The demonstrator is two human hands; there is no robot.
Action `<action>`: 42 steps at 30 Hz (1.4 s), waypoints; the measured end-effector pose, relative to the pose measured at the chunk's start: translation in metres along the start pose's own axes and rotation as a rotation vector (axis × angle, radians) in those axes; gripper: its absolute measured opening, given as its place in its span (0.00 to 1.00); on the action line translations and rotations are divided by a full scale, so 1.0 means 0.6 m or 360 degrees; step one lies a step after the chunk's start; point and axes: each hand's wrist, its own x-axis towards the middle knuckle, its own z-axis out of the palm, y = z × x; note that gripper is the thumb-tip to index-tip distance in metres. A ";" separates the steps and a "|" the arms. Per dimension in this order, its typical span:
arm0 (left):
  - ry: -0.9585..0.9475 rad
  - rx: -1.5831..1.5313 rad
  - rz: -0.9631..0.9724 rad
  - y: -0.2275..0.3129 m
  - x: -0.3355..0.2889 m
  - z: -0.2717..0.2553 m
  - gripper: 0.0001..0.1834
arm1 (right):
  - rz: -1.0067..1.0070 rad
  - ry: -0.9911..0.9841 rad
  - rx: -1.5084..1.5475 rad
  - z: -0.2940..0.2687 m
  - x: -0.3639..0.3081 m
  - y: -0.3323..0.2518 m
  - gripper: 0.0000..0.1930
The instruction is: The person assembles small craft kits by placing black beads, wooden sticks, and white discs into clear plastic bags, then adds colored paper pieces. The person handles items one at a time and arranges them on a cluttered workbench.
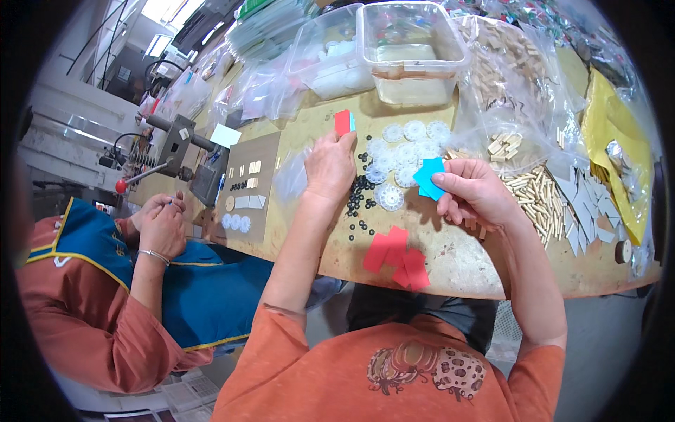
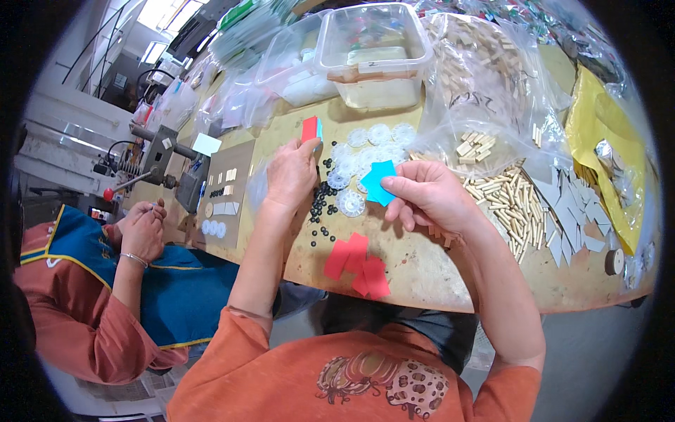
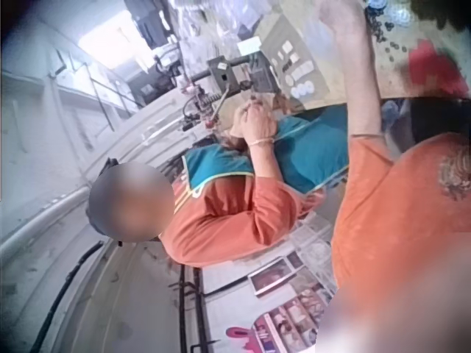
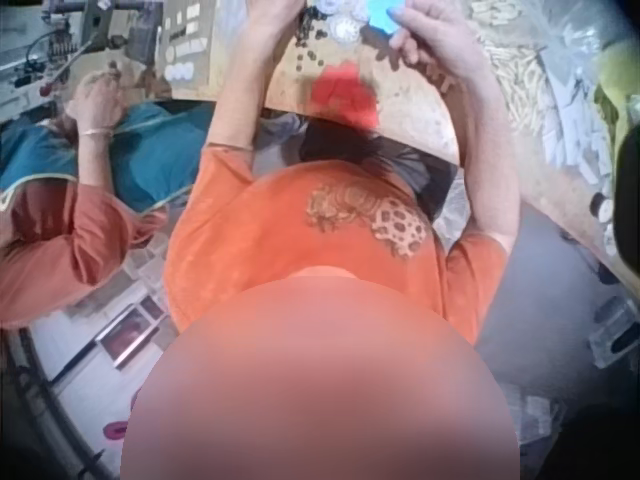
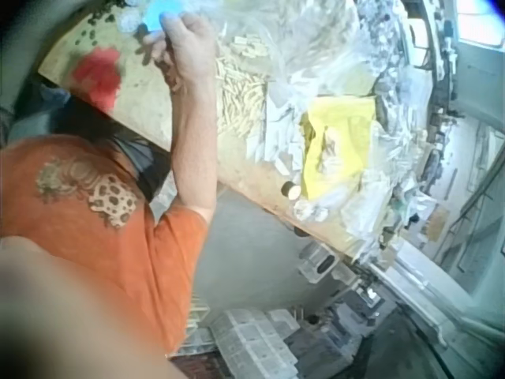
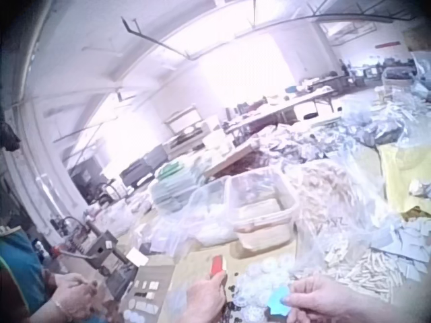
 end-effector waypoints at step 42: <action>0.0286 -0.0961 0.0424 0.133 -0.178 -0.100 0.21 | -0.0038 0.0015 -0.0191 0.013 -0.004 0.012 0.09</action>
